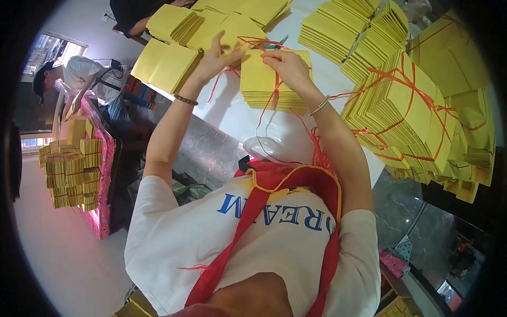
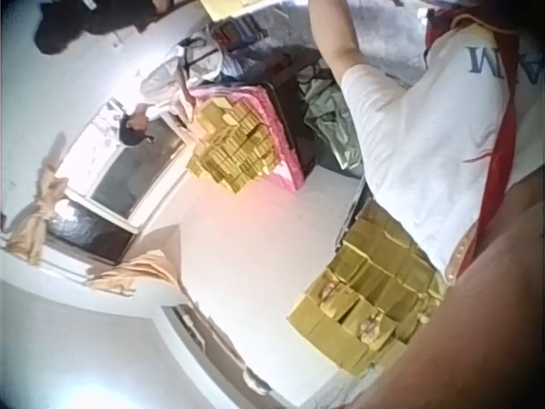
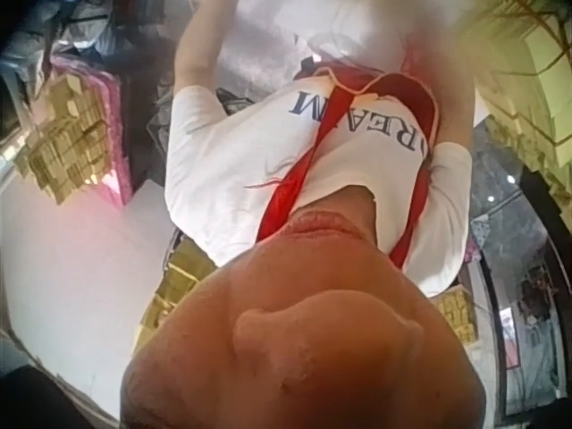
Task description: Bundling stacks of yellow paper using red ribbon and scissors.
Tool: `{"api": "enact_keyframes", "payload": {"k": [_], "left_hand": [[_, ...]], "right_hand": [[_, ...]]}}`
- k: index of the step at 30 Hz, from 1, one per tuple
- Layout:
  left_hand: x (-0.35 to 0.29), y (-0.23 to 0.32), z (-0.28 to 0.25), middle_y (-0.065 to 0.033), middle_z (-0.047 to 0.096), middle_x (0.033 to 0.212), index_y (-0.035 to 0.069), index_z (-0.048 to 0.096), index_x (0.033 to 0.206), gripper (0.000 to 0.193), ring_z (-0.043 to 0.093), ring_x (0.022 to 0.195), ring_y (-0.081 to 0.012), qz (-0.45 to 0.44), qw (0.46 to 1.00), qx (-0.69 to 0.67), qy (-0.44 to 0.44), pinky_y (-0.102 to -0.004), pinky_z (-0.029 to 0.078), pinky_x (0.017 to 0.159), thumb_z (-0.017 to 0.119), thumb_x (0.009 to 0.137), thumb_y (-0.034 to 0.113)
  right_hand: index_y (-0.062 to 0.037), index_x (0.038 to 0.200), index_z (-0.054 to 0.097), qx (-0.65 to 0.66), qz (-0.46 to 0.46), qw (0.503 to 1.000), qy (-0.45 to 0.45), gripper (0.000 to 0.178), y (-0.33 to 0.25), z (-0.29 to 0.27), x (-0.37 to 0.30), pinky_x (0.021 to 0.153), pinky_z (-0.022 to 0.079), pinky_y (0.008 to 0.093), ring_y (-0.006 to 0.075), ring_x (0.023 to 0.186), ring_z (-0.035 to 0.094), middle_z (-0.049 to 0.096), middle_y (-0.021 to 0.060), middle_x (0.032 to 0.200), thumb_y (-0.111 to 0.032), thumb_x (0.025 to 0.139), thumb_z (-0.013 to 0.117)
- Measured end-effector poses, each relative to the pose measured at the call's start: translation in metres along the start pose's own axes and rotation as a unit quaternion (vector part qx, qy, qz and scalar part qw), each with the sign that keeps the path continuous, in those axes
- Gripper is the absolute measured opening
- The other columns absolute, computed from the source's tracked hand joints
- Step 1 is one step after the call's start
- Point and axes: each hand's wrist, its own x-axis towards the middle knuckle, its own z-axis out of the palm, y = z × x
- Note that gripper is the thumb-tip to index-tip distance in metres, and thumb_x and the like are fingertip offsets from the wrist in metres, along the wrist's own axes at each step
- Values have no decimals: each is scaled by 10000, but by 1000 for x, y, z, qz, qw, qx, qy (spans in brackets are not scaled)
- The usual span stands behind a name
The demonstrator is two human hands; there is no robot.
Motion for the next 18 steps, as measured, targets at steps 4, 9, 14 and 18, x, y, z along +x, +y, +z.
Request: {"api": "enact_keyframes", "payload": {"k": [4, 9, 14, 18], "left_hand": [[-9, 3, -8, -88, 601, 842, -73, 522, 1079, 408, 536, 807, -117, -84, 962, -206, -160, -253, 409, 754, 535, 852, 266], [-18, 29, -21, -27, 590, 801, -28, 608, 932, 261, 513, 787, -89, 56, 966, -234, -92, -226, 393, 745, 494, 881, 200], [-17, 76, -27, -48, 572, 843, -17, 617, 903, 237, 501, 762, -106, 175, 980, 28, -87, -235, 398, 672, 529, 859, 199], [-9, 83, -28, -55, 545, 744, -2, 630, 879, 233, 498, 679, -123, 63, 988, -21, -142, -240, 400, 631, 557, 839, 215]], "right_hand": [[-33, 995, 626, -23, -17, 1000, -2, 259, -6, -2, -5, 710, 433, 236, 111, 780, 561, 635, 40, 887, -215, 830, 544], [-54, 976, 627, -161, -127, 979, -5, 253, -13, -3, -2, 695, 446, 304, 231, 742, 593, 634, 110, 882, -221, 808, 539], [-51, 949, 634, -199, -192, 961, 9, 258, -14, 0, -6, 680, 447, 333, 258, 737, 592, 632, 117, 855, -229, 782, 550], [-61, 938, 641, -235, -305, 922, 48, 289, -10, 3, -8, 679, 448, 345, 258, 729, 593, 634, 109, 819, -275, 764, 557]]}}
